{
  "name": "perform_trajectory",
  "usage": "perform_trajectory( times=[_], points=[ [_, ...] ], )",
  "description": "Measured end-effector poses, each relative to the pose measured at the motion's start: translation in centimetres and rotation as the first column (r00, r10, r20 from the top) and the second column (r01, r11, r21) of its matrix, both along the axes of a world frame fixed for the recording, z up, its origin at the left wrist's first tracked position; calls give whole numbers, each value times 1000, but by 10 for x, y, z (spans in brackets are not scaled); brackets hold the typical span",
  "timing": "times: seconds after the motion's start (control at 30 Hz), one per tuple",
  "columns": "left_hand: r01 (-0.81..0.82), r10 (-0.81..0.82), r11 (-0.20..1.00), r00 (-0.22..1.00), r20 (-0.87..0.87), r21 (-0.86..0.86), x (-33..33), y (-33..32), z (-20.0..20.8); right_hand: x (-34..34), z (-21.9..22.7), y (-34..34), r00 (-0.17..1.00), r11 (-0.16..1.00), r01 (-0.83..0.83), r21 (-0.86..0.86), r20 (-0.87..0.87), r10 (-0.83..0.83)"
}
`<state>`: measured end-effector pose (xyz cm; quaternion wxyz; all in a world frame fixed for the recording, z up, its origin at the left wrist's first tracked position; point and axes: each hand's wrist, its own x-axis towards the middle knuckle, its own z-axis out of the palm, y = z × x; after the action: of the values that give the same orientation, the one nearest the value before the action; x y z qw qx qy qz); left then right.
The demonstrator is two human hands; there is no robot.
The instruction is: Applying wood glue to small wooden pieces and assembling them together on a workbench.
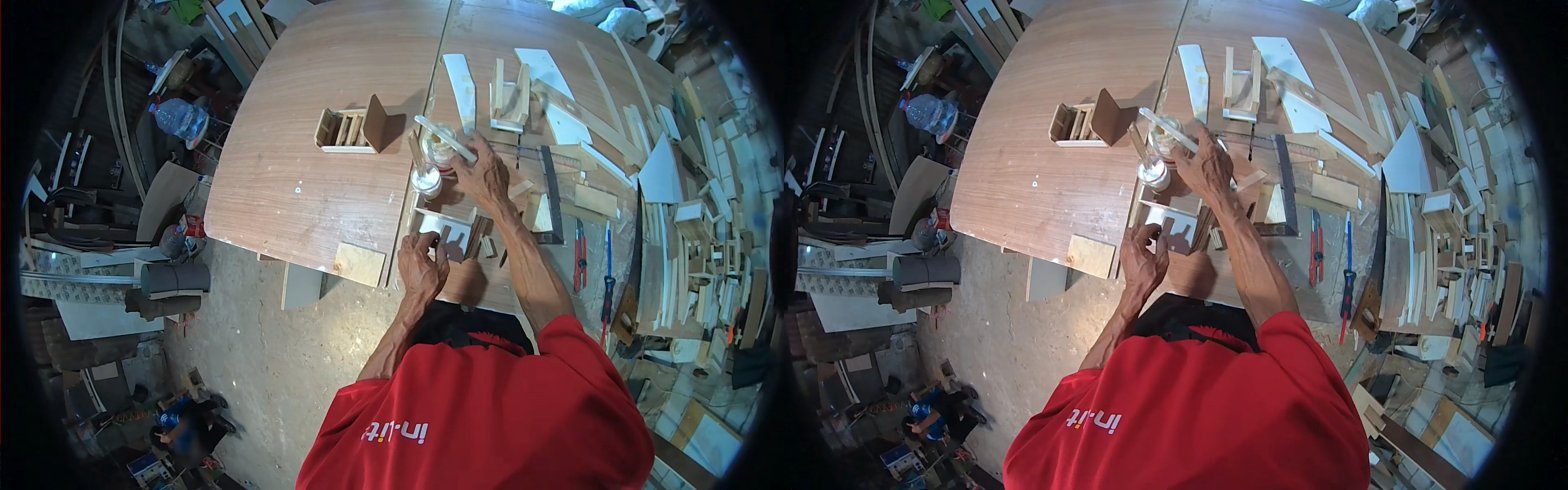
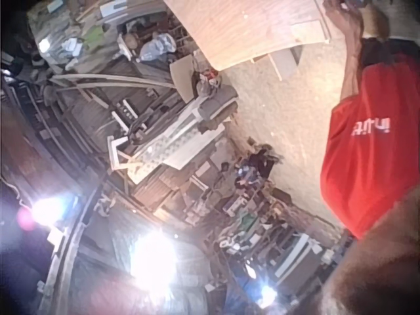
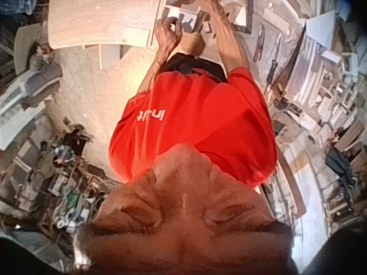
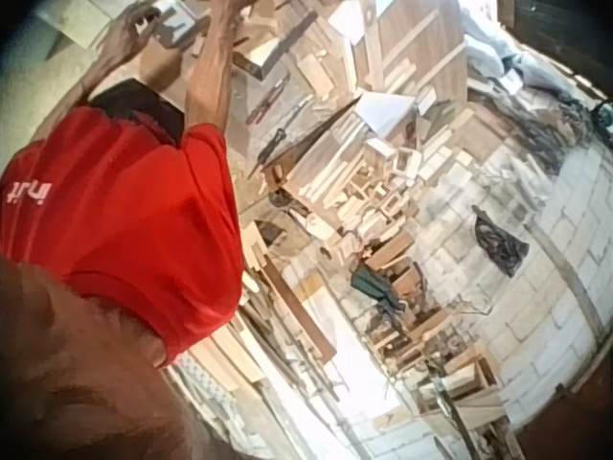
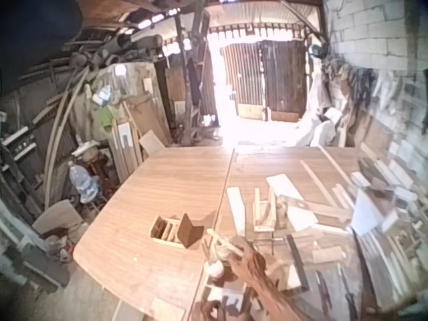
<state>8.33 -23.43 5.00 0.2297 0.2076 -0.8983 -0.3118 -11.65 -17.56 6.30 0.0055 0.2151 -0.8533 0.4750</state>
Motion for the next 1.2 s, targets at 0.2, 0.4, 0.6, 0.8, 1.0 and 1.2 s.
perform_trajectory(
  times=[0.2, 0.4, 0.6, 0.8, 1.0, 1.2],
  points=[
    [58, -59, 998, 997, 48, 25, -5, 6, -8, 4, 19, 36, 986, 995, 40, -93, 166, -25],
    [46, -48, 999, 996, 77, 28, -16, 25, -8, 19, -9, 90, 981, 986, 121, -111, 164, -102],
    [42, -38, 998, 995, 94, -48, -24, 35, -13, 49, -20, 114, 964, 998, -37, -56, 261, 50],
    [12, -4, 997, 994, 113, -72, -31, 38, -13, 68, -34, 111, 949, 997, -64, -39, 308, 73],
    [32, -20, 997, 985, 170, -68, -33, 40, -16, 72, -38, 108, 923, 993, -112, -30, 366, 115],
    [29, -16, 998, 981, 194, -62, -32, 41, -21, 75, -32, 98, 950, 981, -181, -69, 247, 192]
  ],
)
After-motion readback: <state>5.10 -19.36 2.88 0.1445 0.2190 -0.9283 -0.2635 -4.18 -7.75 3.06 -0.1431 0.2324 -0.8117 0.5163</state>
